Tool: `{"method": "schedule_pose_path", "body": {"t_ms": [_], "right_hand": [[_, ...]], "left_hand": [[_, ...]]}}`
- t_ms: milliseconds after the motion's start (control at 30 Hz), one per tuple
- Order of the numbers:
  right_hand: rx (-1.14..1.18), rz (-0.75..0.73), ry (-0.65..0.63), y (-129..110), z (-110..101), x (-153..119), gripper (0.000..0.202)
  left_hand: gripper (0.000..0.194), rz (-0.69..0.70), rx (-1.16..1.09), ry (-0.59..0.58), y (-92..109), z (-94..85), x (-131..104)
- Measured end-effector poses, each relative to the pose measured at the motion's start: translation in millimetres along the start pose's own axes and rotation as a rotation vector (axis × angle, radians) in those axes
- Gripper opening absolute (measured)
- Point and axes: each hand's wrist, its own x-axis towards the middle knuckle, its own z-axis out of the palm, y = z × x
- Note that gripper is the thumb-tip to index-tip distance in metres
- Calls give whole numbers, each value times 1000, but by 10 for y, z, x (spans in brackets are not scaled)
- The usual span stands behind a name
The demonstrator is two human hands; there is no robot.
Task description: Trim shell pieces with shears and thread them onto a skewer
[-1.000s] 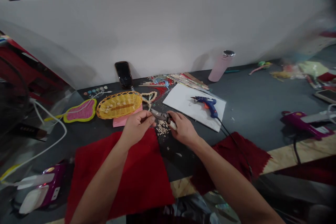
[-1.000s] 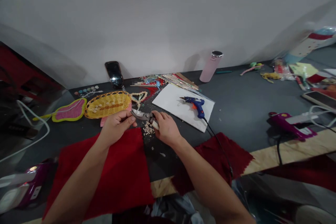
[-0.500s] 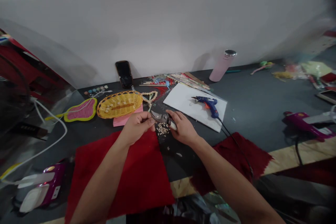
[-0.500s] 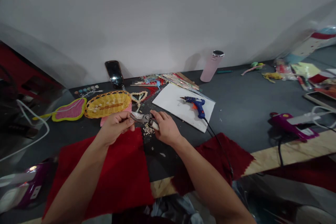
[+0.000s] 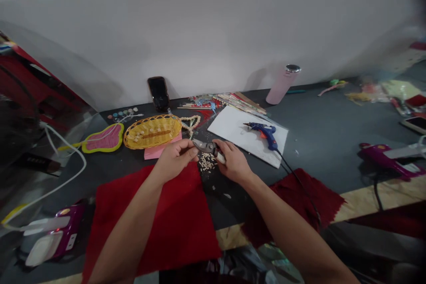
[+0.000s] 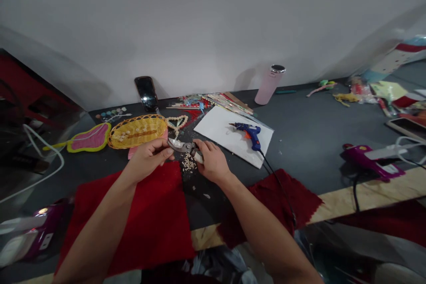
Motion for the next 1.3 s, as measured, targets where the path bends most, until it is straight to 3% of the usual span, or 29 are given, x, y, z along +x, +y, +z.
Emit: {"method": "schedule_pose_path", "body": {"t_ms": [367,633,1000,1133,1300], "right_hand": [[24,-28,22,4,-2,13,55],[45,-28,-21,18,29,1,60],[3,41,-50,-29,8,-21,57],[47,-20,-37,-4,15,-1,53],[87,-82,-78,10,2,18,57]], "left_hand": [[14,19,115,160,-9,33,9],[14,-19,80,101,6,-10,0],[17,7,113,114,-12,-6,-15],[18,8,146,89,15,-1,-22],[20,-94,-23,1,9,-11,-26]]}}
